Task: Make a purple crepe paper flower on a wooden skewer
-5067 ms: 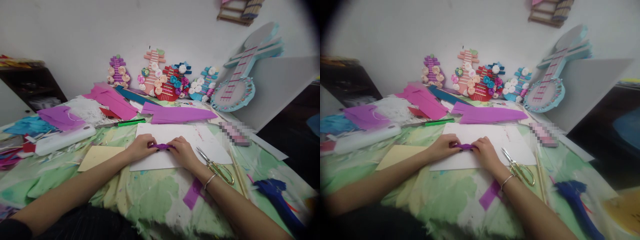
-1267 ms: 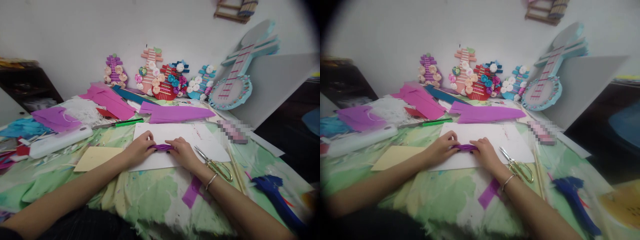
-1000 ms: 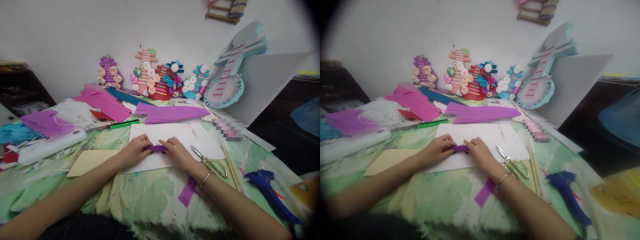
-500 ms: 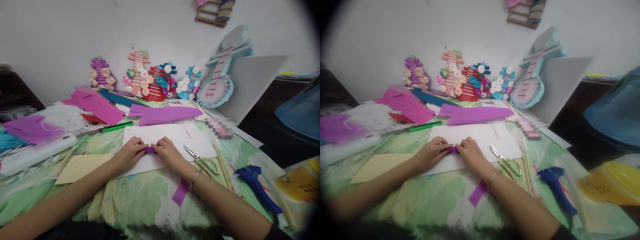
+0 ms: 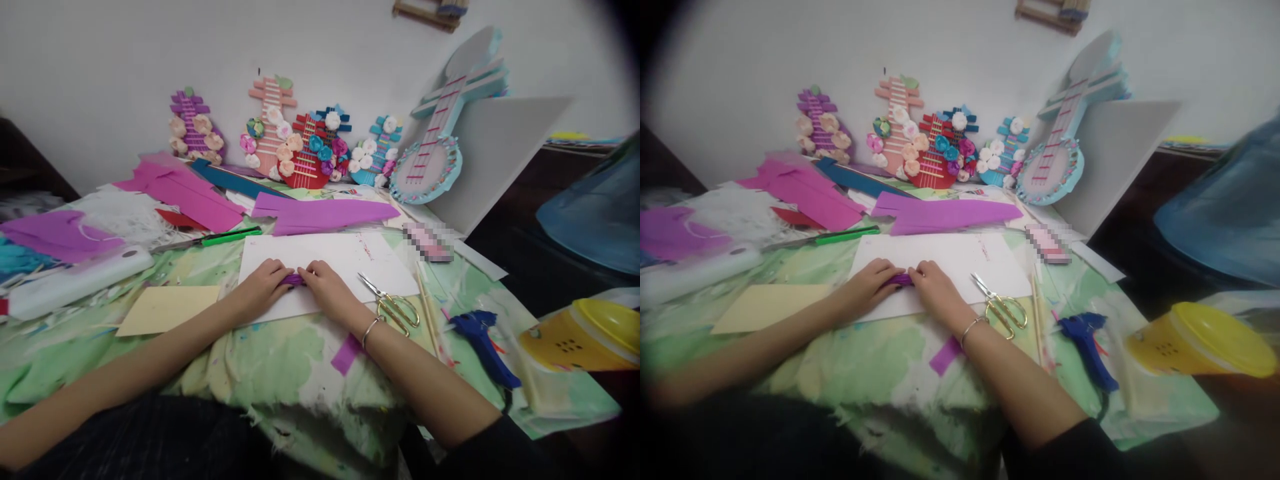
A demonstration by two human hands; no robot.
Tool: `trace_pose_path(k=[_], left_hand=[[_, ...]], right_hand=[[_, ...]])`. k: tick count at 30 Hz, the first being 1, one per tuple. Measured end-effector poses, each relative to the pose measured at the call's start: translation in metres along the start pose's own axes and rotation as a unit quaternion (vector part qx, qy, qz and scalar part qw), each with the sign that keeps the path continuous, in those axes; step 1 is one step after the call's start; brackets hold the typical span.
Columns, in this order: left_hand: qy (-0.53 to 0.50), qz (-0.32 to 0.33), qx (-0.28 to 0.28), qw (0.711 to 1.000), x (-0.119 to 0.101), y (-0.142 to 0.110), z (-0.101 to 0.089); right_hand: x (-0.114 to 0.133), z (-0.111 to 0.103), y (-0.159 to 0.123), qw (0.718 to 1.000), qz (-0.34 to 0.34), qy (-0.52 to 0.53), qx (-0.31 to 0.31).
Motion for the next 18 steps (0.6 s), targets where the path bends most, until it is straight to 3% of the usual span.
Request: trace_pose_path(k=[8,18], left_hand=[[0.017,0.018,0.013,1.0,0.0,0.0,-0.004],[-0.01,0.01,0.013,1.0,-0.003,0.002,-0.006]], right_hand=[[-0.001,0.005,-0.003,1.0,-0.027,0.003,-0.001],[0.003,-0.005,0.003,0.999,-0.032,-0.007,0.002]])
Point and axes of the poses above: each hand's wrist, its own y-axis towards the middle knuckle, its own z-axis out of the palm, x = y × z, the point moved 2 cm from there along y, towards the middle knuckle, and after that the axes turned 7 degrees about -x, right-handed, at the moved point
